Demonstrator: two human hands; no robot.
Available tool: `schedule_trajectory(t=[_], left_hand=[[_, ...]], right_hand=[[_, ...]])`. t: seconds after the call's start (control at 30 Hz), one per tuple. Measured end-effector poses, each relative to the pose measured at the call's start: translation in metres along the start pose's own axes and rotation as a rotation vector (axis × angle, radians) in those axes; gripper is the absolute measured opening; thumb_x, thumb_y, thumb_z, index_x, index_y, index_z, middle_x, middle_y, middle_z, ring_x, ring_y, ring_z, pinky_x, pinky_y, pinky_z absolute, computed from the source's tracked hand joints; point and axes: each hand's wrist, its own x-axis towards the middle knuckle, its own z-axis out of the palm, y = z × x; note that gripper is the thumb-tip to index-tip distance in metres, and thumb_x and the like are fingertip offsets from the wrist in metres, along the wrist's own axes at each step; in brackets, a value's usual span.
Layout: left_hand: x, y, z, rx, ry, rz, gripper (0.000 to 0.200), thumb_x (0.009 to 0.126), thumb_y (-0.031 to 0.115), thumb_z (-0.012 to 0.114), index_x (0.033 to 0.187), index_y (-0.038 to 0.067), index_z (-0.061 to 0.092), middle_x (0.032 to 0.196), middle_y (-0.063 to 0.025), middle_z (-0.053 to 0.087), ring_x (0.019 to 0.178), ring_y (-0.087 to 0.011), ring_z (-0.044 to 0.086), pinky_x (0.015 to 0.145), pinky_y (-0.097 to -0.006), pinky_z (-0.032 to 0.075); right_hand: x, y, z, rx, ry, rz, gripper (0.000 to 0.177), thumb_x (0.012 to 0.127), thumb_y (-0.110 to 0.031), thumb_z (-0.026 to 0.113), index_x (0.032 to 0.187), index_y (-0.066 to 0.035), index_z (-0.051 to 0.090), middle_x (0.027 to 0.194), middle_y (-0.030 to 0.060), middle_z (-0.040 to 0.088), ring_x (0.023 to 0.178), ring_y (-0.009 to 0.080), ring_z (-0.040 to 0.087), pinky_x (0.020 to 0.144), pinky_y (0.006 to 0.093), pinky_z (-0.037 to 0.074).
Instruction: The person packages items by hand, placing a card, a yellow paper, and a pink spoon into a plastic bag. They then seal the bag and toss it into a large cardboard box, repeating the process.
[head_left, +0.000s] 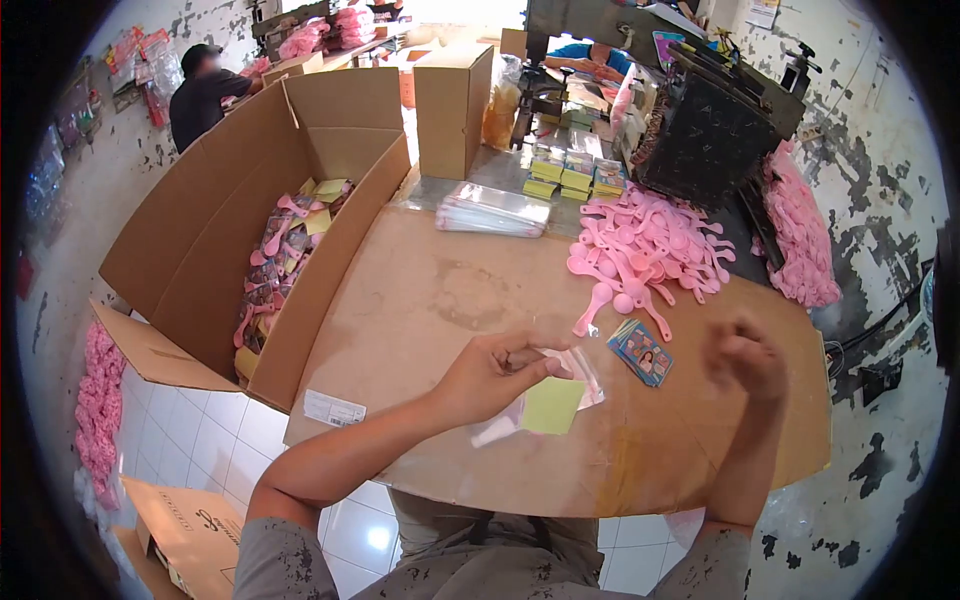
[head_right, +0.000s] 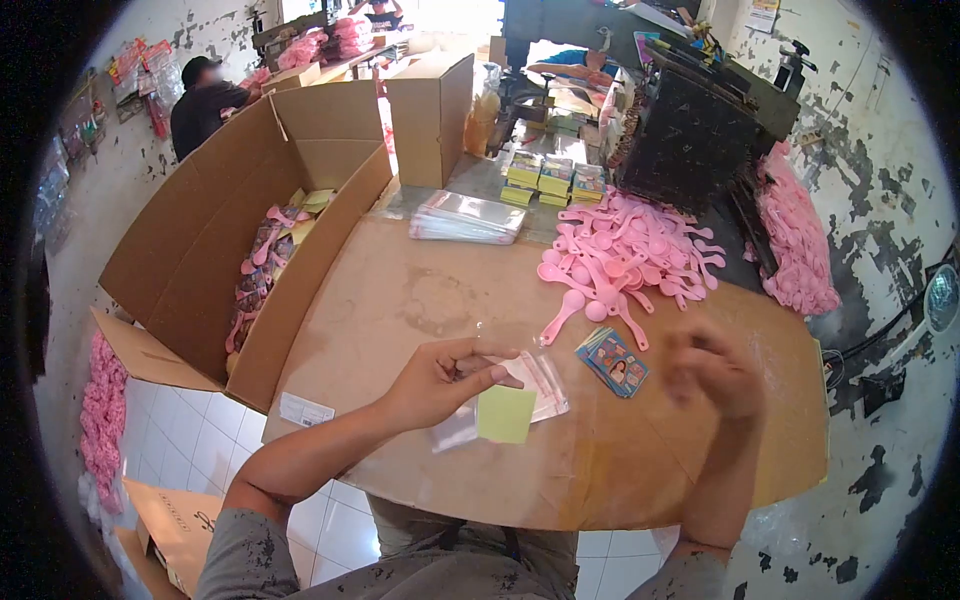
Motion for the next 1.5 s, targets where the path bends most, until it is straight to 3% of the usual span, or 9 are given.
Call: schedule_trajectory(t=[0.03,0.2,0.4,0.57,0.63,0.7,0.8,1.1,1.5], left_hand=[[0.001,0.001,-0.002,0.004,0.015,-0.014,0.036,0.104,0.013,0.064,0.137,0.0,0.061,0.11,-0.0138,0.078,0.101,-0.0105,0.07,0.089,-0.026,0.055],[0.004,0.0,-0.004,0.013,0.072,-0.067,0.036,0.104,0.015,0.065,0.135,-0.004,0.06,0.109,-0.0149,0.078,0.101,-0.0112,0.071,0.089,-0.0266,0.056],[0.009,-0.011,-0.007,0.01,0.1,-0.071,0.038,0.104,0.015,0.065,0.135,-0.006,0.059,0.116,-0.0174,0.075,0.106,-0.0143,0.071,0.092,-0.0279,0.056],[0.012,-0.015,-0.01,0.01,0.06,-0.102,0.032,0.104,0.016,0.065,0.13,-0.002,0.066,0.12,-0.0135,0.075,0.11,-0.0147,0.07,0.094,-0.028,0.055],[0.011,-0.014,-0.01,0.034,0.035,-0.116,0.03,0.104,0.017,0.065,0.127,-0.001,0.069,0.119,-0.0112,0.075,0.109,-0.014,0.069,0.094,-0.0279,0.055],[0.011,-0.014,-0.01,0.037,0.023,-0.144,0.028,0.103,0.017,0.066,0.125,0.0,0.072,0.118,-0.0091,0.076,0.107,-0.0132,0.07,0.095,-0.0276,0.055],[0.011,-0.017,-0.012,0.1,0.022,-0.148,0.028,0.103,0.017,0.066,0.124,0.0,0.072,0.115,-0.0085,0.076,0.105,-0.0122,0.07,0.094,-0.0278,0.055],[0.009,-0.014,-0.011,0.078,0.145,-0.122,0.029,0.103,0.017,0.067,0.124,-0.003,0.071,0.108,-0.0108,0.077,0.096,-0.0131,0.071,0.087,-0.0279,0.059],[0.01,-0.018,-0.019,0.095,0.044,-0.023,0.027,0.1,0.008,0.069,0.125,-0.002,0.072,0.116,-0.0119,0.075,0.102,-0.0159,0.071,0.088,-0.0281,0.058]], right_hand=[[-0.016,0.006,-0.033,0.176,-0.067,-0.031,0.008,0.101,-0.012,0.06,0.1,-0.005,0.059,0.071,0.004,0.057,0.059,0.0135,0.059,0.053,0.0281,0.048],[-0.058,0.053,-0.136,-0.535,0.707,0.151,0.014,0.097,-0.001,0.057,0.111,-0.002,0.059,0.095,0.0137,0.069,0.09,0.0267,0.072,0.08,0.0393,0.058],[-0.095,0.079,-0.131,-1.889,0.747,0.132,0.038,0.091,-0.001,0.059,0.129,-0.005,0.064,0.126,0.0172,0.067,0.116,0.0402,0.063,0.099,0.0431,0.05],[-0.021,0.059,-0.028,-0.845,0.483,0.105,0.04,0.093,-0.006,0.068,0.132,-0.003,0.063,0.118,0.012,0.071,0.108,0.0232,0.067,0.092,0.035,0.052],[0.004,0.046,0.028,-0.643,0.185,0.168,0.038,0.095,-0.012,0.07,0.133,-0.005,0.065,0.114,0.008,0.071,0.101,0.0158,0.066,0.086,0.0312,0.053],[0.02,0.06,0.061,-0.534,0.025,-0.01,0.036,0.096,-0.015,0.07,0.13,-0.002,0.067,0.109,0.0077,0.072,0.097,0.0152,0.067,0.082,0.0292,0.053],[0.046,0.077,0.089,-0.267,-0.039,0.088,0.031,0.097,-0.016,0.07,0.123,0.001,0.069,0.105,0.0068,0.073,0.092,0.0122,0.067,0.079,0.0267,0.053],[0.056,0.102,0.091,0.101,0.038,0.168,0.013,0.096,-0.004,0.07,0.108,0.001,0.071,0.097,0.0048,0.072,0.089,0.0109,0.068,0.08,0.0285,0.055],[0.051,0.113,0.078,0.031,0.047,0.061,0.016,0.096,-0.001,0.068,0.11,0.004,0.074,0.1,0.0062,0.072,0.08,0.0112,0.069,0.074,0.0246,0.055]])
